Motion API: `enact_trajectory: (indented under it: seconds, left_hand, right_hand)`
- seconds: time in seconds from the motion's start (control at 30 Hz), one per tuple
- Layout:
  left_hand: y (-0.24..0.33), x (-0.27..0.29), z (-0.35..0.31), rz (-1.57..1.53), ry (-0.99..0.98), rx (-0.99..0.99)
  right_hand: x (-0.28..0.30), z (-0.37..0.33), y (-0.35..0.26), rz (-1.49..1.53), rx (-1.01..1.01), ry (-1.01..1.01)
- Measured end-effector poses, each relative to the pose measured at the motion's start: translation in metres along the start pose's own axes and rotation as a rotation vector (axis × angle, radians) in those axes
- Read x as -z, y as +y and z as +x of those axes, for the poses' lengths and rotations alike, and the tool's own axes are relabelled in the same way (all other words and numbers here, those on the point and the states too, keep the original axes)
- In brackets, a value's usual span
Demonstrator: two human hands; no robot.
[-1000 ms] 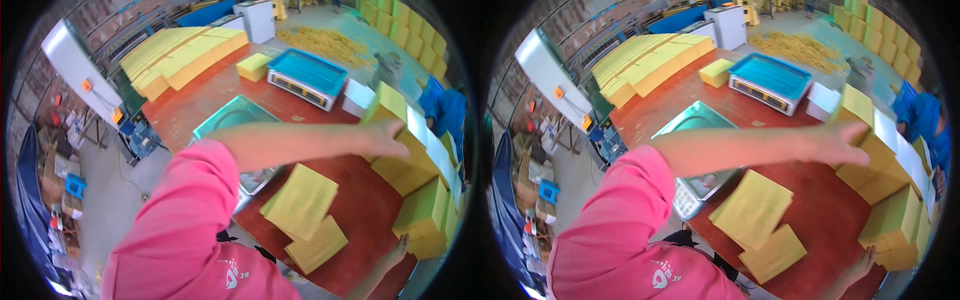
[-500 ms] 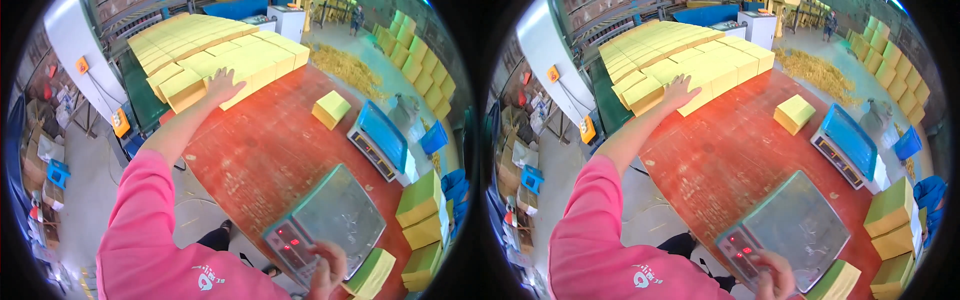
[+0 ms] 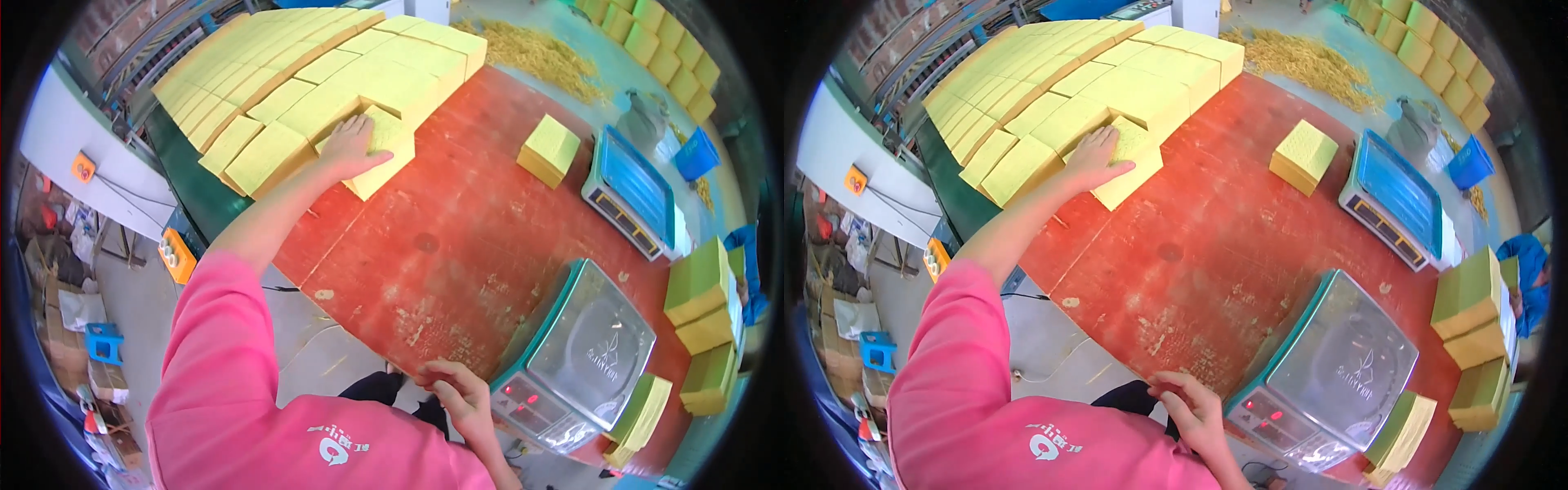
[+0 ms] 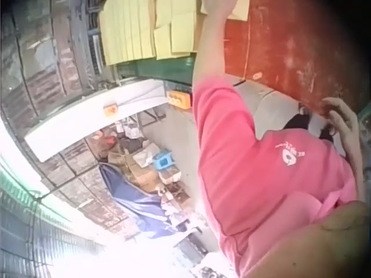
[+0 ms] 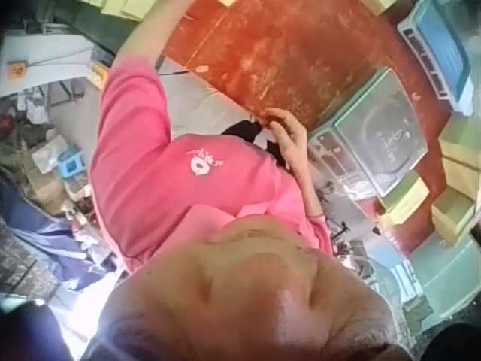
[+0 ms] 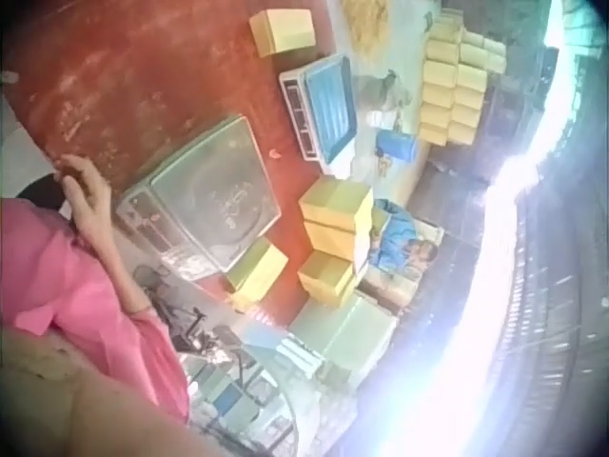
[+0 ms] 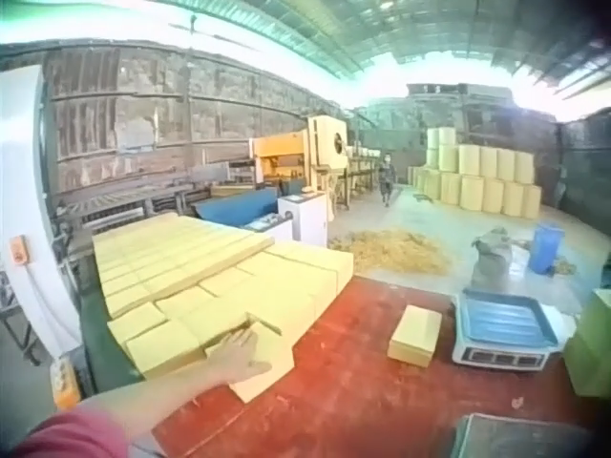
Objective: The person is weighing stacks of yellow paper on a digital scale and sorting them.
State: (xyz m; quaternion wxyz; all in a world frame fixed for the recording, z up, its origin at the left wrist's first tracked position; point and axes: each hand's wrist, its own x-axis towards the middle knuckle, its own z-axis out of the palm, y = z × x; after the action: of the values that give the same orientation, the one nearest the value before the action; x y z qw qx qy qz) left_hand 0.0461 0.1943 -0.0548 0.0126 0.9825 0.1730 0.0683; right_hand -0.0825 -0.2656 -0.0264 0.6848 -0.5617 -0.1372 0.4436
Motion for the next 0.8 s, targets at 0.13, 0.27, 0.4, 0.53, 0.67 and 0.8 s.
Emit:
enact_trajectory:
  seconds: [0.13,0.27,0.4,0.53,0.67,0.8]
  left_hand:
    - [0.046,0.0,-0.066,-0.066,0.048,-0.215]
    - [0.111,0.036,-0.16,-0.134,0.011,-0.424]
    - [0.178,0.066,-0.25,-0.174,-0.08,-0.464]
    - [0.22,0.066,-0.311,-0.264,-0.081,-0.289]
    - [0.225,0.055,-0.346,-0.56,0.031,0.02]
    - [0.252,0.07,-0.358,-1.795,-0.073,0.432]
  right_hand:
    - [-0.005,0.006,0.039,0.012,-0.177,-0.155]
    - [0.013,-0.007,0.102,0.066,-0.378,-0.235]
    - [0.032,-0.03,0.128,0.357,-0.567,-0.174]
    - [0.032,-0.027,0.141,0.386,-0.331,-0.183]
    - [0.033,-0.048,0.123,0.297,0.009,-0.373]
    - [0.062,-0.091,0.055,-0.395,0.468,-0.177]
